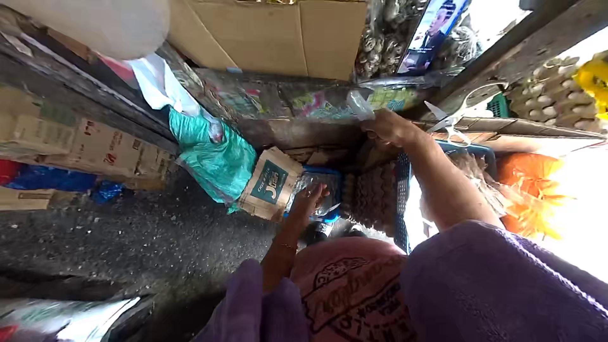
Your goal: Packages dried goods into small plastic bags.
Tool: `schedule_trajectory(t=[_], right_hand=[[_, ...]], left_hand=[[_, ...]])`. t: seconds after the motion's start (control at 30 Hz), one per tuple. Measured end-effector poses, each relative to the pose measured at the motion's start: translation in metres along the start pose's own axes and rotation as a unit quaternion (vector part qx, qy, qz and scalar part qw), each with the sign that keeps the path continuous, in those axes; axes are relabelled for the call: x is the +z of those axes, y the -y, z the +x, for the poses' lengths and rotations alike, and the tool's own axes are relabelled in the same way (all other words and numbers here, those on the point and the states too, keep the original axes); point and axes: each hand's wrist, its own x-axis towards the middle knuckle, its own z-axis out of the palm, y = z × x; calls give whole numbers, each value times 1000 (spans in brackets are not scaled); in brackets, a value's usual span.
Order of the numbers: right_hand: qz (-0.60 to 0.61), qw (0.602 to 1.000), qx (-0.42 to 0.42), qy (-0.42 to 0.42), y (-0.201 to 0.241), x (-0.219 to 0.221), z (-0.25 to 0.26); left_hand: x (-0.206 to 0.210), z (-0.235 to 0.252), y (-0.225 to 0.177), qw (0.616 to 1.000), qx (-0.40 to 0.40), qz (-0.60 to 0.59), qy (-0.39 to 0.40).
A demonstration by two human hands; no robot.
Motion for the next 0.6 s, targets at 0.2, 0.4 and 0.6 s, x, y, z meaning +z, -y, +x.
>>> schedule_trajectory(t=[0.2,0.4,0.6], right_hand=[[454,859,-107,214,-43,31,-79],[491,834,-24,250,-88,82,-177],[546,800,18,250,-154,87,-238]], left_hand=[[19,-1,-43,977,176,77,93],[66,-6,-57,927,156,85,330],[134,-10,-21,900,52,119,416]])
